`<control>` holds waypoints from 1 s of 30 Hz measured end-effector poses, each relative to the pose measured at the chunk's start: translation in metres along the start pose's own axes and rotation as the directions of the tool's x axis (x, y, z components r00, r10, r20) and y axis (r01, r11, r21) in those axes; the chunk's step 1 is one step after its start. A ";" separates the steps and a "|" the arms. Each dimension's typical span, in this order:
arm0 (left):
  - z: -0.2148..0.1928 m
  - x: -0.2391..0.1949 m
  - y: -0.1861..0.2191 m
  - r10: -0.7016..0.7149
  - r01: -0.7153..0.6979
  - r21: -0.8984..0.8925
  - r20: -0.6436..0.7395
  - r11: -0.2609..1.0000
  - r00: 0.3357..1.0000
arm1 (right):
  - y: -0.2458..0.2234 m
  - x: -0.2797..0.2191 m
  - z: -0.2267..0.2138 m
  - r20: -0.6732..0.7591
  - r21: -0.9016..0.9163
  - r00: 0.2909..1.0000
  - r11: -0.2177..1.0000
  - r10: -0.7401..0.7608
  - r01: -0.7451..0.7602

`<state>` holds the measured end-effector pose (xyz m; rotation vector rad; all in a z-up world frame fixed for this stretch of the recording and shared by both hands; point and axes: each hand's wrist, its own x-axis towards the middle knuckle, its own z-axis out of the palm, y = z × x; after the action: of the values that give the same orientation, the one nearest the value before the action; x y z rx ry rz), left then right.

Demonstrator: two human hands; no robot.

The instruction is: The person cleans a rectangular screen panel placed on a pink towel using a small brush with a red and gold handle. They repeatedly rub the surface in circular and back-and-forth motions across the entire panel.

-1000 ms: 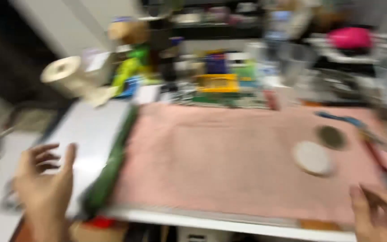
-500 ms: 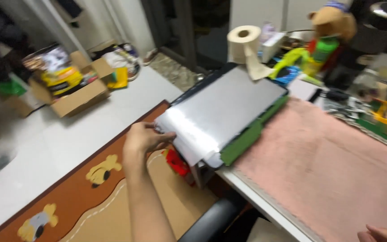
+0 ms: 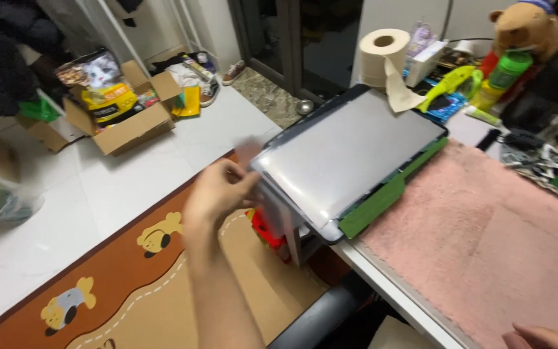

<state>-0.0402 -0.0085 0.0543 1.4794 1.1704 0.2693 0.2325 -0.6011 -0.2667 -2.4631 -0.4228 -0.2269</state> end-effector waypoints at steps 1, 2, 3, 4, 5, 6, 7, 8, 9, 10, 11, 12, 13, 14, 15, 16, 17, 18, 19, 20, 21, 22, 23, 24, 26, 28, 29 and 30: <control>-0.003 -0.003 -0.003 0.092 -0.093 -0.144 -0.014 0.985 0.996 | -0.056 -0.036 -0.008 -0.001 -0.010 1.000 1.000 0.010 -0.010; -0.005 -0.010 0.000 0.094 -0.093 -0.139 0.002 0.986 0.996 | -0.096 -0.043 -0.028 -0.008 -0.017 1.000 1.000 0.024 -0.024; -0.009 -0.017 0.005 0.166 -0.170 -0.228 -0.040 0.959 0.985 | -0.138 -0.048 -0.045 -0.026 0.060 0.996 0.995 0.085 -0.083; -0.012 -0.024 0.010 0.231 -0.247 -0.313 -0.088 0.917 0.969 | -0.181 -0.052 -0.062 -0.039 0.139 0.988 0.980 0.146 -0.140; -0.016 -0.034 0.012 0.241 -0.251 -0.310 -0.068 0.917 0.968 | -0.185 -0.051 -0.066 -0.055 0.137 0.985 0.979 0.162 -0.153; -0.020 -0.044 0.014 0.312 -0.346 -0.321 -0.152 0.882 0.938 | -0.189 -0.049 -0.069 -0.027 0.097 0.978 0.974 0.206 -0.202; -0.020 -0.052 0.018 0.380 -0.435 -0.329 -0.221 0.838 0.898 | -0.191 -0.050 -0.076 -0.011 0.053 0.965 0.964 0.263 -0.262; -0.034 -0.049 0.007 0.394 -0.435 -0.333 -0.187 0.837 0.900 | -0.225 -0.053 -0.090 -0.036 0.048 0.957 0.957 0.288 -0.286; -0.040 -0.039 -0.002 0.500 -0.536 -0.223 -0.201 0.814 0.842 | -0.255 -0.059 -0.107 -0.107 0.200 0.968 0.959 0.225 -0.201; -0.043 -0.027 -0.010 0.603 -0.631 -0.115 -0.207 0.767 0.770 | -0.284 -0.060 -0.122 -0.195 0.338 0.967 0.937 0.166 -0.092; -0.054 0.033 -0.014 0.618 -0.633 -0.146 -0.137 0.760 0.774 | -0.265 -0.053 -0.127 -0.240 0.308 0.948 0.942 0.211 -0.131; -0.065 0.087 -0.032 0.471 -0.473 -0.054 -0.045 0.879 0.881 | -0.243 -0.047 -0.135 -0.266 0.247 0.963 0.969 0.040 0.028; -0.076 0.130 -0.062 0.308 -0.309 0.067 0.030 0.949 0.951 | -0.220 -0.040 -0.145 -0.272 0.180 0.952 0.965 -0.137 0.190; -0.059 0.227 -0.083 0.322 -0.329 0.062 0.100 0.942 0.941 | -0.211 -0.035 -0.163 -0.306 0.141 0.947 0.979 -0.100 0.149; -0.062 0.301 -0.107 0.304 -0.352 0.220 0.225 0.910 0.926 | -0.203 -0.029 -0.177 -0.315 0.079 0.941 0.985 -0.121 0.153; -0.075 0.357 -0.120 0.267 -0.388 0.363 0.340 0.847 0.901 | -0.195 -0.024 -0.192 -0.320 0.017 0.937 0.988 -0.140 0.154; -0.019 0.308 -0.091 0.276 -0.417 0.360 0.381 0.834 0.882 | -0.170 -0.021 -0.201 -0.346 -0.001 0.931 0.993 -0.113 0.120; 0.038 0.239 -0.069 0.381 -0.469 0.168 0.382 0.867 0.842 | -0.146 -0.020 -0.210 -0.344 -0.109 0.934 0.992 -0.093 0.059; 0.083 0.148 -0.058 0.475 -0.495 -0.038 0.354 0.868 0.805 | -0.121 -0.019 -0.217 -0.340 -0.211 0.938 0.977 -0.074 0.000; 0.124 0.106 -0.046 0.483 -0.507 -0.044 0.388 0.861 0.785 | -0.102 -0.022 -0.224 -0.364 -0.222 0.930 0.975 -0.052 -0.032; 0.160 0.060 -0.037 0.558 -0.553 -0.130 0.368 0.823 0.744 | -0.083 -0.024 -0.230 -0.251 -0.248 0.967 0.962 0.051 -0.115; 0.194 0.014 -0.030 0.629 -0.592 -0.218 0.343 0.776 0.698 | -0.064 -0.027 -0.236 -0.138 -0.278 0.977 0.941 0.162 -0.195; 0.219 0.002 -0.032 0.629 -0.593 -0.222 0.367 0.774 0.685 | -0.059 -0.032 -0.238 -0.153 -0.281 0.971 0.934 0.182 -0.220; 0.244 -0.010 -0.034 0.563 -0.510 -0.241 0.416 0.825 0.714 | -0.054 -0.037 -0.240 -0.125 -0.243 0.976 0.948 0.180 -0.206; 0.281 -0.025 -0.035 0.488 -0.419 -0.251 0.481 0.873 0.728 | -0.058 -0.041 -0.256 -0.106 -0.210 0.976 0.955 0.191 -0.210; 0.304 -0.030 -0.035 0.361 -0.327 -0.162 0.551 0.931 0.753 | -0.076 -0.041 -0.281 -0.084 -0.175 0.937 0.921 0.338 -0.348; 0.314 -0.035 -0.036 0.352 -0.325 -0.152 0.567 0.933 0.745 | -0.063 -0.047 -0.288 -0.087 -0.176 0.930 0.913 0.357 -0.367; 0.324 -0.040 -0.037 0.358 -0.339 -0.143 0.566 0.930 0.742 | -0.051 -0.052 -0.294 -0.136 -0.181 0.938 0.923 0.318 -0.339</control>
<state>0.1575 -0.2456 -0.0572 1.5933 0.3802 0.0663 0.1475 -0.7539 -0.0189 -2.6582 0.0668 -0.2656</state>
